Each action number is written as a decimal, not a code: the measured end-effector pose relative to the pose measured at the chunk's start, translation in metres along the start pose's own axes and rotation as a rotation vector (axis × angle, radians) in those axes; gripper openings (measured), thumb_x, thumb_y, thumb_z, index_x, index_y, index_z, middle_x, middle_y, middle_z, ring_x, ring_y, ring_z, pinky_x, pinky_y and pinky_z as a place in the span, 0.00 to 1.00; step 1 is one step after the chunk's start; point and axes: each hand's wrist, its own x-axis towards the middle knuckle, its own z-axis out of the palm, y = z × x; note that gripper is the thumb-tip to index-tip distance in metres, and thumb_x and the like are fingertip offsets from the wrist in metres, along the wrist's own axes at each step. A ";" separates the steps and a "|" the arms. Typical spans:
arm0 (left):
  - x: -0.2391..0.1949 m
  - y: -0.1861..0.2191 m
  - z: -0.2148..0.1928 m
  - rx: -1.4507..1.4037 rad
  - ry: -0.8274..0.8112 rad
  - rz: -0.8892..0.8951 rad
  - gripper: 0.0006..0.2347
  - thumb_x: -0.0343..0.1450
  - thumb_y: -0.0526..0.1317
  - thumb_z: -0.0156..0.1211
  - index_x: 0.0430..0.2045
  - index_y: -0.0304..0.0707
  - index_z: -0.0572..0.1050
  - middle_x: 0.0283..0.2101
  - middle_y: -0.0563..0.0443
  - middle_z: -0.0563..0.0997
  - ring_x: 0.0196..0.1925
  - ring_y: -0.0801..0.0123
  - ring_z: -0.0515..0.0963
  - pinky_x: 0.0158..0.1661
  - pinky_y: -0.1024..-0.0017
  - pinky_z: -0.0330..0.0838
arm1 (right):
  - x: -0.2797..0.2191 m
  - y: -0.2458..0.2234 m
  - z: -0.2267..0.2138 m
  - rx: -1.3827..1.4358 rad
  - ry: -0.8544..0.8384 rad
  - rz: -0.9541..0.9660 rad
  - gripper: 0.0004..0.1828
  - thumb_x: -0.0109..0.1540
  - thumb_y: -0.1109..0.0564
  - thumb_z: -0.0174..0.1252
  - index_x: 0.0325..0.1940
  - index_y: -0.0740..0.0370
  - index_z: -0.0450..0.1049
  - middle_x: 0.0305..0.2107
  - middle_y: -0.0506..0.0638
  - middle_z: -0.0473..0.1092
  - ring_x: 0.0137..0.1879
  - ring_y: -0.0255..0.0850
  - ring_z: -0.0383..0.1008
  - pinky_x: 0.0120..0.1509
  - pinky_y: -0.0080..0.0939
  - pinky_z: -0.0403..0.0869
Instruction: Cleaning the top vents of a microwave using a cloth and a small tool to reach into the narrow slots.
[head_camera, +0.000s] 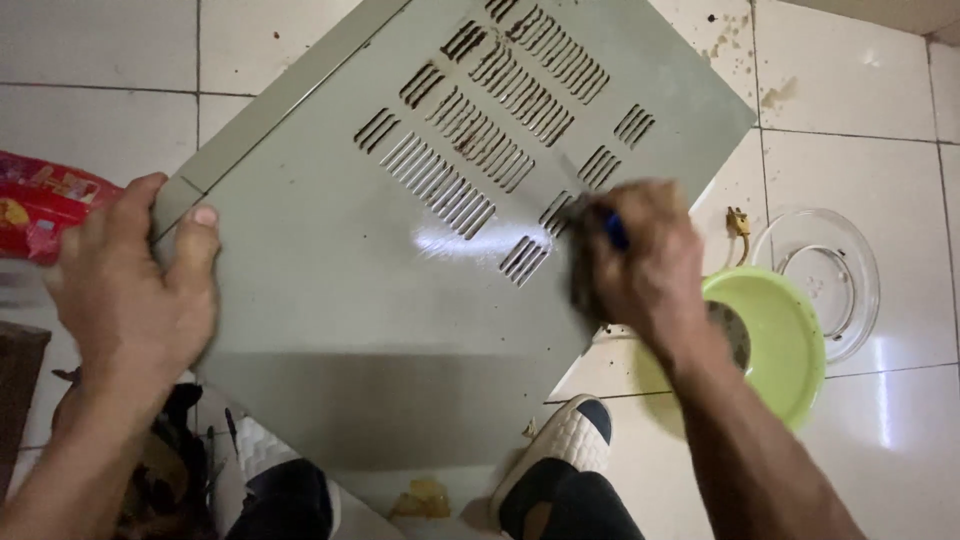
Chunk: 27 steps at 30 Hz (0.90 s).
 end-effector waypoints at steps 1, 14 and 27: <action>-0.003 0.002 0.001 0.023 0.064 0.036 0.23 0.82 0.51 0.52 0.64 0.30 0.75 0.53 0.29 0.78 0.53 0.33 0.70 0.45 0.40 0.60 | 0.006 0.005 0.000 -0.011 -0.011 0.056 0.08 0.64 0.65 0.57 0.46 0.67 0.77 0.38 0.59 0.73 0.47 0.55 0.67 0.49 0.56 0.68; -0.001 0.008 0.007 0.206 0.194 0.155 0.16 0.82 0.46 0.56 0.51 0.26 0.78 0.43 0.34 0.81 0.46 0.40 0.75 0.46 0.48 0.62 | 0.008 -0.021 0.002 -0.003 -0.073 -0.148 0.04 0.64 0.70 0.60 0.43 0.74 0.76 0.36 0.62 0.74 0.40 0.51 0.67 0.41 0.46 0.69; -0.001 0.001 0.014 0.109 0.276 0.159 0.16 0.82 0.46 0.56 0.54 0.28 0.79 0.47 0.35 0.83 0.50 0.42 0.77 0.52 0.52 0.59 | -0.001 -0.012 -0.022 0.034 0.004 -0.216 0.12 0.60 0.73 0.59 0.42 0.62 0.80 0.37 0.54 0.79 0.42 0.47 0.78 0.52 0.49 0.73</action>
